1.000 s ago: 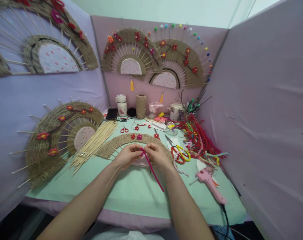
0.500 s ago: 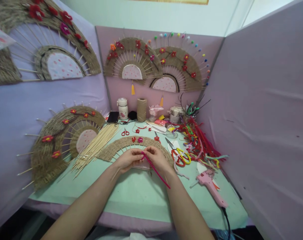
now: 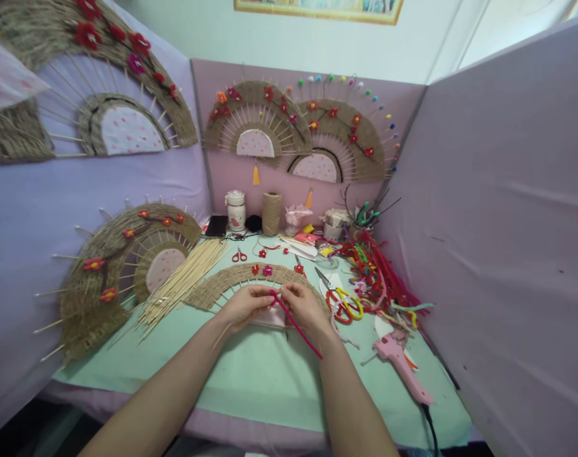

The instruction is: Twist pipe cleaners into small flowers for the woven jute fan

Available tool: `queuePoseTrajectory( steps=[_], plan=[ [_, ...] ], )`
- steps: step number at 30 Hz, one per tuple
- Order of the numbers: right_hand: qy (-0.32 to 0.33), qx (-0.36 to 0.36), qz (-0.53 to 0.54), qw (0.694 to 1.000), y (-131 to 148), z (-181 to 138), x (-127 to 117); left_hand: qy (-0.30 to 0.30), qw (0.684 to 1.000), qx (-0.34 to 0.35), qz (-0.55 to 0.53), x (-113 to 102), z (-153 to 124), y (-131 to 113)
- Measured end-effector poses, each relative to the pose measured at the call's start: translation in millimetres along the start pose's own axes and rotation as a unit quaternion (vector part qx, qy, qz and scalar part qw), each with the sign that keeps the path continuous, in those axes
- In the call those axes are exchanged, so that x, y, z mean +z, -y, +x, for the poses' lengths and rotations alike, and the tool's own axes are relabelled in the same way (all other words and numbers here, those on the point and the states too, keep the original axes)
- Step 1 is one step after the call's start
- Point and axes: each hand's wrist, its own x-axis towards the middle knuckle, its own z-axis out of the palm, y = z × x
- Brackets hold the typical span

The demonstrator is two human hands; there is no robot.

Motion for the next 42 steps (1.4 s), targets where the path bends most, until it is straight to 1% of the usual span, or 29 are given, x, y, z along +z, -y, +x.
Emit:
queuePoseTrajectory(
  steps=[2, 4, 7, 10, 16, 21, 23, 30, 32, 34, 35, 37, 38, 40, 42],
  plan=[
    [0.017, 0.020, 0.013, 1.000, 2, -2, -3, -0.036, 0.998, 0.021, 0.037, 1, 0, -3],
    [0.050, 0.043, 0.022, 0.998, 4, -4, -5, -0.063, 0.994, 0.040, 0.082, 2, 1, -5],
    [0.097, 0.078, 0.037, 0.992, 7, -7, -7, -0.091, 0.985, 0.067, 0.134, 2, 3, -5],
    [0.117, 0.087, 0.057, 0.988, 8, -8, -8, -0.114, 0.977, 0.074, 0.167, 4, 4, -5],
    [0.075, 0.087, 0.109, 0.987, 4, -3, -5, -0.153, 0.967, 0.076, 0.188, 6, 3, -4],
    [0.048, 0.078, 0.143, 0.985, -1, 1, -3, -0.160, 0.962, 0.100, 0.199, 6, 3, -2],
    [0.048, 0.067, 0.148, 0.986, -4, 3, -3, -0.162, 0.961, 0.106, 0.197, 6, 3, -1],
    [0.062, 0.043, 0.143, 0.987, -4, 2, -3, -0.157, 0.962, 0.148, 0.167, 5, 6, 4],
    [0.061, 0.049, 0.126, 0.989, -1, 1, -1, -0.161, 0.961, 0.149, 0.166, 4, 7, 5],
    [0.042, 0.044, 0.080, 0.995, 0, -1, 1, -0.167, 0.959, 0.143, 0.176, 4, 7, 5],
    [0.021, 0.027, 0.041, 0.999, 1, -1, 2, -0.170, 0.958, 0.139, 0.184, 3, 7, 5],
    [-0.038, -0.047, -0.060, 0.996, 1, -2, 5, -0.172, 0.956, 0.134, 0.195, 2, 8, 5],
    [-0.069, -0.097, -0.114, 0.986, 2, -3, 6, -0.174, 0.957, 0.133, 0.192, 2, 8, 5],
    [-0.117, -0.192, -0.198, 0.954, 3, -4, 9, -0.174, 0.962, 0.126, 0.168, 3, 7, 4],
    [-0.140, -0.256, -0.244, 0.925, 3, -5, 12, -0.172, 0.971, 0.108, 0.124, 5, 5, 2]
  ],
)
